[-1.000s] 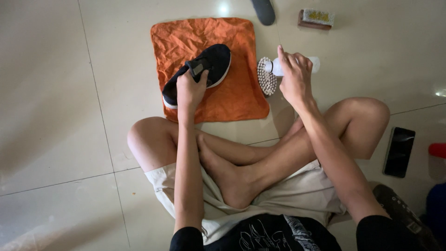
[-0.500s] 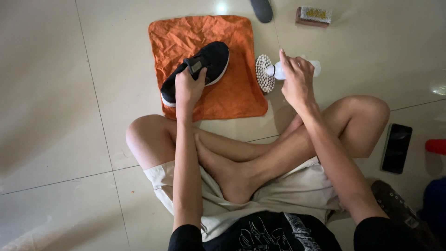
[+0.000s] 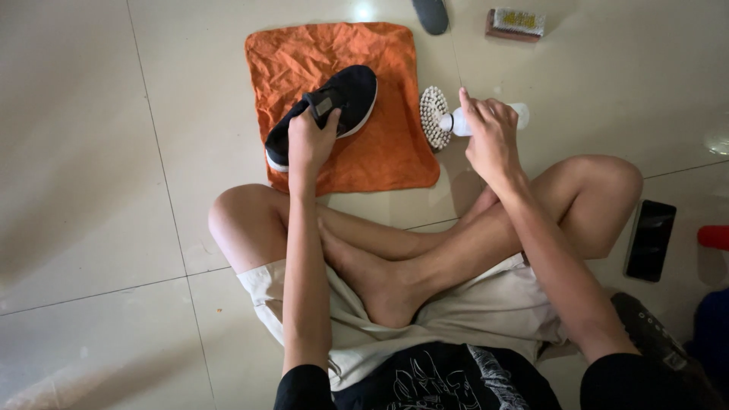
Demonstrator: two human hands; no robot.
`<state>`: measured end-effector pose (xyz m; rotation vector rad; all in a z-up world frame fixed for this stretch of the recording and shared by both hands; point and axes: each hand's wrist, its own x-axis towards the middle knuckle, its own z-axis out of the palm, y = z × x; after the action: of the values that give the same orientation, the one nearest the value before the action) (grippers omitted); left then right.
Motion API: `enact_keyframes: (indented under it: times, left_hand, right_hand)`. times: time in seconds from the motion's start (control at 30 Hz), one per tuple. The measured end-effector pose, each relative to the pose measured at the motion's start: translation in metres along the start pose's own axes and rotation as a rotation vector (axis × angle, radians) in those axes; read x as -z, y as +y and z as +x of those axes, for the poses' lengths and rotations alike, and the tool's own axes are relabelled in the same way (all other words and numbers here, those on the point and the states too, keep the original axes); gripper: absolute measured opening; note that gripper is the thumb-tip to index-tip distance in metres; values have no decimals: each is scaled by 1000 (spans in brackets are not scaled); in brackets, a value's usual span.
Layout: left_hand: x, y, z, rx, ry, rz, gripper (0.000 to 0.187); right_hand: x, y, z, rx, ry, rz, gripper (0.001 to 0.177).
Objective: Cleaning a pair of sneakers using a brush, cloth, and cleaning solution while sitting on the floor.
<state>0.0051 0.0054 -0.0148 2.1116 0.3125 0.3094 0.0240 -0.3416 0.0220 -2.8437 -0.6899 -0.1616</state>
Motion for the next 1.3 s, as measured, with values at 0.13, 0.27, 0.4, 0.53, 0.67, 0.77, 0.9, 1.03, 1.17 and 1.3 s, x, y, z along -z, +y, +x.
enact_keyframes:
  times: [0.13,0.27,0.4,0.53,0.67,0.77,0.9,1.03,1.17,1.3]
  left_hand:
    - [1,0,-2,6,-10,-16,27]
    - [4,3,-3,10,-16,-17,27]
    - [5,6,-1,7,-13,-6,26]
    - [2,0,-3,13,-8,-12,24]
    - [-1,-5,0,12,-7,-5,27]
    - [-5,-11,1,-5,5,-6,26]
    - [-2,-3,1,-3,4,-17,24]
    - [5,12,-9,20,8,-17,22]
    - [5,7,-5,-17,-61,22,31]
    - [7,11,-6,27,-89,28,32]
  right_hand:
    - [-9,7,-7,17,1,-3,92]
    - [-16,9,-11,61,22,-24,99]
    - [-13,5,-11,70,34,-27,93]
    - [-22,8,-10,94,52,-38,96]
    - [-12,-5,-3,107,62,-45,95]
    - [-12,-8,2,105,52,-34,93]
    - [-7,-14,11,92,59,-18,90]
    - [-12,-7,20,69,61,-5,91]
    - [-8,-3,28,22,160,140,87]
    - [8,-1,37,-285,128,417,78]
